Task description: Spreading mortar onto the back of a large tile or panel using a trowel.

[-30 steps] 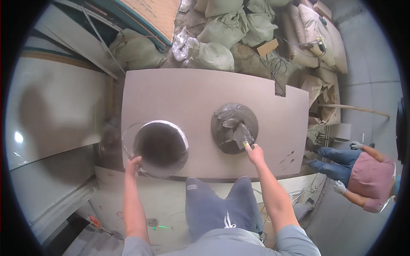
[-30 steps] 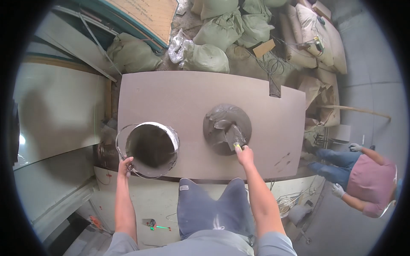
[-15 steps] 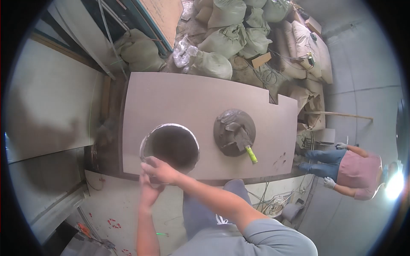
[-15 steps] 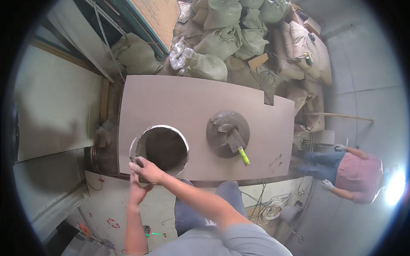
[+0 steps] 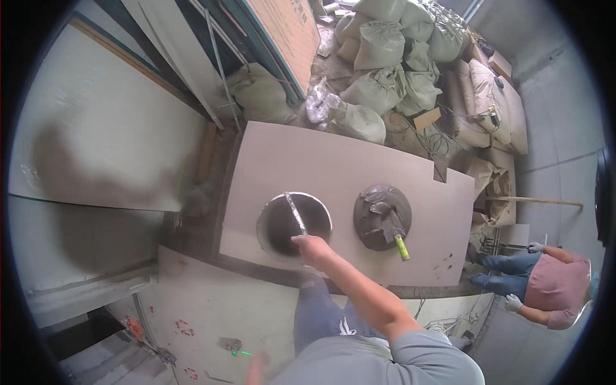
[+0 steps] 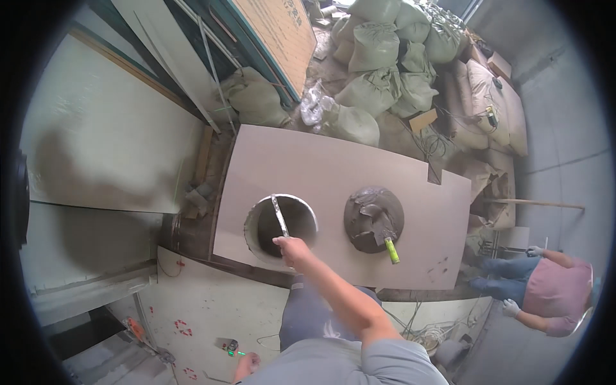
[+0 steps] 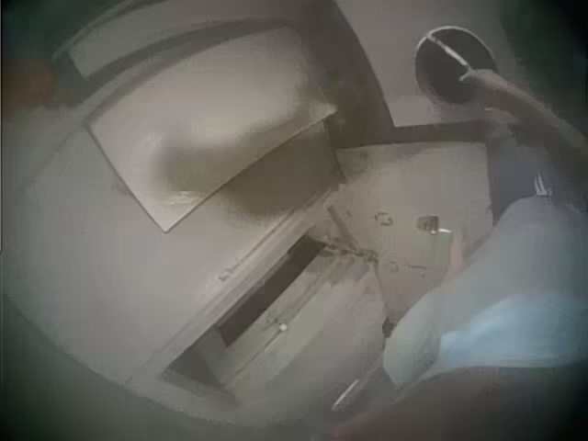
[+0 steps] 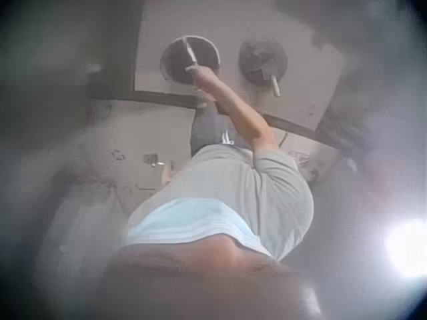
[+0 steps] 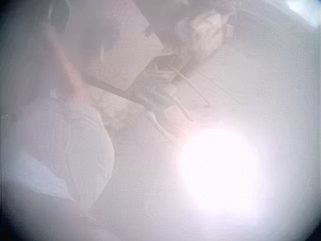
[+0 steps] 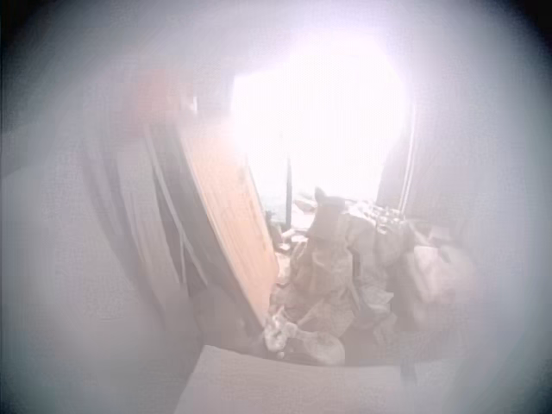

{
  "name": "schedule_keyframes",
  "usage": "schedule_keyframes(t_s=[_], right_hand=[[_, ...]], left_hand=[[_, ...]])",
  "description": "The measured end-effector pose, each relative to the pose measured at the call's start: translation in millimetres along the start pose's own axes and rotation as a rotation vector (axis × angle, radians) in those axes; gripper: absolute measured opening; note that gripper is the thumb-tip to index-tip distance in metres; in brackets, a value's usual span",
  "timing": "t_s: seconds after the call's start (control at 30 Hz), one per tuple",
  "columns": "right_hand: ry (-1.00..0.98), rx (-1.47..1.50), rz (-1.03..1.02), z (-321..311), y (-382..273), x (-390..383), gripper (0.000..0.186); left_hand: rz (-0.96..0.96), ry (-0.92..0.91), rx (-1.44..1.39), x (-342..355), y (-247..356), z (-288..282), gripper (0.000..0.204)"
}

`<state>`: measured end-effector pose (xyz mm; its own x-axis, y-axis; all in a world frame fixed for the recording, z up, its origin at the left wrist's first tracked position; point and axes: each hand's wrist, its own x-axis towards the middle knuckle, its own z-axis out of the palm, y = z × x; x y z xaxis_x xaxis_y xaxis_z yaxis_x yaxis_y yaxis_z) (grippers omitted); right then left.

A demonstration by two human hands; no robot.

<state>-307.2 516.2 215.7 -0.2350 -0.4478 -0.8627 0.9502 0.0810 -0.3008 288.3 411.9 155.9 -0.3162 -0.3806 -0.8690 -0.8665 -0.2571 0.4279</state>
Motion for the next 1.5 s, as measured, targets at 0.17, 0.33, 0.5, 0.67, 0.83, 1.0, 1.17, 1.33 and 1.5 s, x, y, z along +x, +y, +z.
schedule_keyframes(t_s=[0.17, 0.33, 0.5, 0.67, 0.83, 1.0, 1.17, 1.33, 1.5], right_hand=[[0.075, -0.391, -0.309, -13.6, 9.4, -38.0, 0.021], [0.188, -0.616, -0.341, -92.3, 41.9, -60.8, 0.028], [0.142, -0.384, -0.167, -87.5, 37.5, -159.3, 0.035], [0.291, -0.32, -0.067, -164.3, 25.6, -265.8, 0.038], [0.471, -0.502, -0.113, -261.5, 69.8, -338.9, 0.031], [0.723, 0.047, -0.093, -354.5, 99.7, -400.2, 0.017], [0.831, 0.29, -0.123, -455.6, 139.9, -436.1, 0.019], [0.86, 0.583, -0.273, -541.1, 156.4, -473.0, 0.014], [0.972, 0.793, -0.316, -615.1, 138.9, -492.6, 0.015]], left_hand=[[0.066, -0.173, 0.222, -13.9, -2.5, 22.9, 0.031], [-0.165, -0.131, 0.15, 14.2, 50.8, 54.8, 0.018], [-0.131, -0.003, 0.231, 26.5, 91.3, 4.2, 0.034], [-0.257, 0.079, -0.061, 37.1, 175.2, 19.2, 0.039], [-0.258, 0.003, 0.162, 58.0, 225.3, 46.0, 0.041], [-0.138, -0.035, 0.274, 58.9, 284.3, 110.4, 0.036], [-0.06, -0.056, 0.33, 34.3, 323.9, 160.9, 0.031], [-0.063, 0.01, 0.391, 15.3, 337.3, 197.9, 0.034], [-0.09, 0.013, 0.419, 5.1, 333.4, 218.2, 0.036]])
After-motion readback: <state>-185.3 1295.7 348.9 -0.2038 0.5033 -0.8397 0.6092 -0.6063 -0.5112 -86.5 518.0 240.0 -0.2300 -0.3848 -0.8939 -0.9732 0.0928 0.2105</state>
